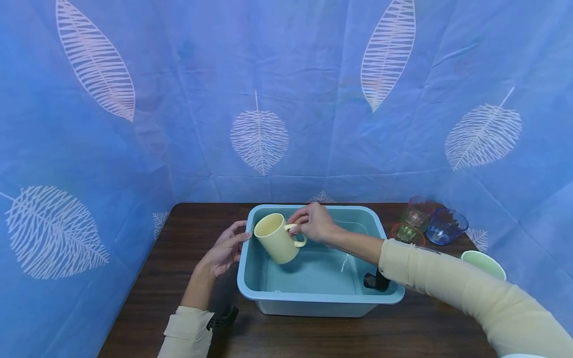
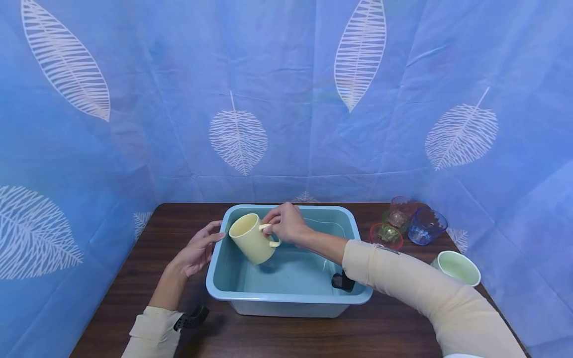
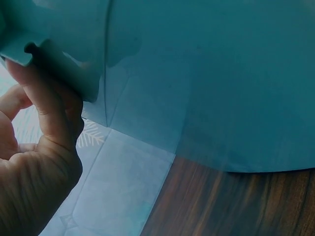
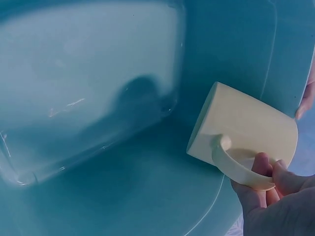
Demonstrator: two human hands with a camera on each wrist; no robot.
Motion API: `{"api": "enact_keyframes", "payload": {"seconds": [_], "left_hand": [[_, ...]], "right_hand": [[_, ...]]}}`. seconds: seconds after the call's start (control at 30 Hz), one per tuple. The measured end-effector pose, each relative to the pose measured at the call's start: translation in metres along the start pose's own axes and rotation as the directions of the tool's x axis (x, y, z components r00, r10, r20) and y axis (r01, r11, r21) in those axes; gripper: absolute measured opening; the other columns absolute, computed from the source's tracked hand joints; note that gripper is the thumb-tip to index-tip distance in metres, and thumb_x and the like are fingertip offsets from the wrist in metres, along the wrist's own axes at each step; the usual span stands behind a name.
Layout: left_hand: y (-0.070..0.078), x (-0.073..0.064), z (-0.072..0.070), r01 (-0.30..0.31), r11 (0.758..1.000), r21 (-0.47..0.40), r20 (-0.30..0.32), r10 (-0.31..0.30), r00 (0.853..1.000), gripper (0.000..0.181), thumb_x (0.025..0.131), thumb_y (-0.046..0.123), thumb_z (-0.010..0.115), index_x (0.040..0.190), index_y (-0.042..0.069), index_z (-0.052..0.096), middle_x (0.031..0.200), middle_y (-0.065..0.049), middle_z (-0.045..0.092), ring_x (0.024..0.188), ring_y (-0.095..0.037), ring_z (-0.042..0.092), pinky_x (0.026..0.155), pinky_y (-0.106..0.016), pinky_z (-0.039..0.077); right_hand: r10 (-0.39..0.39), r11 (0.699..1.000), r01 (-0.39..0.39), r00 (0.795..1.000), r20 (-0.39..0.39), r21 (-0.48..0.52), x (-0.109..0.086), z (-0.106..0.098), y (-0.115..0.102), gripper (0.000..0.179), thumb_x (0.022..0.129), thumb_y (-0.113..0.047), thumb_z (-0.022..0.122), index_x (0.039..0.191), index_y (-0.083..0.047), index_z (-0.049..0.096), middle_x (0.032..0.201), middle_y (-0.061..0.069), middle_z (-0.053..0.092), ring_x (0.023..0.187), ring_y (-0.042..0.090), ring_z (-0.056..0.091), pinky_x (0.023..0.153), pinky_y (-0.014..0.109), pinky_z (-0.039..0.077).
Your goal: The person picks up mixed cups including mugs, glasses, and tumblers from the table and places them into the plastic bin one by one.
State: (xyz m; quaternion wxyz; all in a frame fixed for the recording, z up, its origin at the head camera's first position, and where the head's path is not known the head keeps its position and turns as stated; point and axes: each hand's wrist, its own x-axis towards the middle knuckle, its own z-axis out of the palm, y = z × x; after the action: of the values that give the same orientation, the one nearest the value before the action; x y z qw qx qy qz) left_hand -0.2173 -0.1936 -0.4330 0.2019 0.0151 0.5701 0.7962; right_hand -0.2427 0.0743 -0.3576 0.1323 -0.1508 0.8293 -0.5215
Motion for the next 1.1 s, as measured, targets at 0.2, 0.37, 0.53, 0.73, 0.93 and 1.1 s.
{"api": "enact_keyframes", "payload": {"seconds": [0.2,0.37,0.53,0.73,0.93,1.1], "left_hand": [[0.000,0.000,-0.002,-0.002,1.000,0.017,-0.001,0.002,1.000,0.044,0.107,0.012,0.055,0.145,0.007,0.034,0.096,-0.005,0.069,0.074,-0.012,0.075,0.060,-0.021,0.062],[0.001,-0.001,-0.002,-0.002,1.000,0.016,-0.002,0.002,1.000,0.045,0.107,0.012,0.055,0.146,0.008,0.033,0.096,-0.005,0.069,0.074,-0.012,0.075,0.062,-0.022,0.062],[0.004,-0.002,-0.002,-0.001,1.000,0.007,0.006,0.001,1.000,0.047,0.106,0.011,0.055,0.147,0.007,0.032,0.100,-0.007,0.068,0.077,-0.012,0.076,0.064,-0.024,0.063],[0.005,-0.001,-0.002,0.001,1.000,0.004,0.015,-0.001,1.000,0.045,0.107,0.011,0.054,0.146,0.006,0.032,0.097,-0.007,0.068,0.075,-0.011,0.075,0.063,-0.023,0.063],[0.004,-0.001,-0.002,0.002,1.000,0.004,0.008,-0.002,1.000,0.043,0.108,0.010,0.052,0.146,0.007,0.032,0.098,-0.006,0.067,0.074,-0.011,0.074,0.062,-0.023,0.063],[0.002,0.001,-0.001,0.007,1.000,0.004,0.002,-0.007,1.000,0.042,0.107,0.009,0.053,0.144,0.008,0.034,0.104,-0.009,0.066,0.077,-0.013,0.075,0.064,-0.025,0.064]], "right_hand": [[-0.011,0.999,0.010,0.999,-0.034,-0.033,0.005,0.006,0.004,0.010,0.087,0.007,0.078,0.097,0.006,0.078,0.083,0.015,0.078,0.083,0.023,0.077,0.077,0.033,0.061],[-0.003,0.998,0.000,0.999,-0.041,-0.055,0.005,0.008,0.006,0.010,0.087,0.008,0.076,0.097,0.005,0.078,0.083,0.014,0.078,0.082,0.024,0.077,0.078,0.034,0.061],[0.002,0.997,-0.005,0.999,-0.038,-0.076,0.004,0.011,0.009,0.010,0.089,0.008,0.075,0.097,0.004,0.078,0.084,0.013,0.078,0.084,0.024,0.076,0.078,0.033,0.062],[-0.020,0.992,0.014,0.999,-0.041,-0.122,0.006,0.012,0.012,0.010,0.087,0.007,0.076,0.096,0.003,0.079,0.083,0.012,0.077,0.082,0.024,0.076,0.073,0.031,0.062],[-0.022,0.978,0.021,1.000,0.001,-0.208,0.009,0.013,0.021,0.011,0.085,0.008,0.079,0.095,0.003,0.078,0.082,0.011,0.077,0.080,0.021,0.075,0.071,0.031,0.062],[-0.053,0.945,0.085,0.993,0.110,-0.315,0.013,0.013,0.027,0.012,0.083,0.010,0.079,0.093,0.005,0.077,0.081,0.013,0.077,0.077,0.020,0.075,0.073,0.030,0.063]]}}
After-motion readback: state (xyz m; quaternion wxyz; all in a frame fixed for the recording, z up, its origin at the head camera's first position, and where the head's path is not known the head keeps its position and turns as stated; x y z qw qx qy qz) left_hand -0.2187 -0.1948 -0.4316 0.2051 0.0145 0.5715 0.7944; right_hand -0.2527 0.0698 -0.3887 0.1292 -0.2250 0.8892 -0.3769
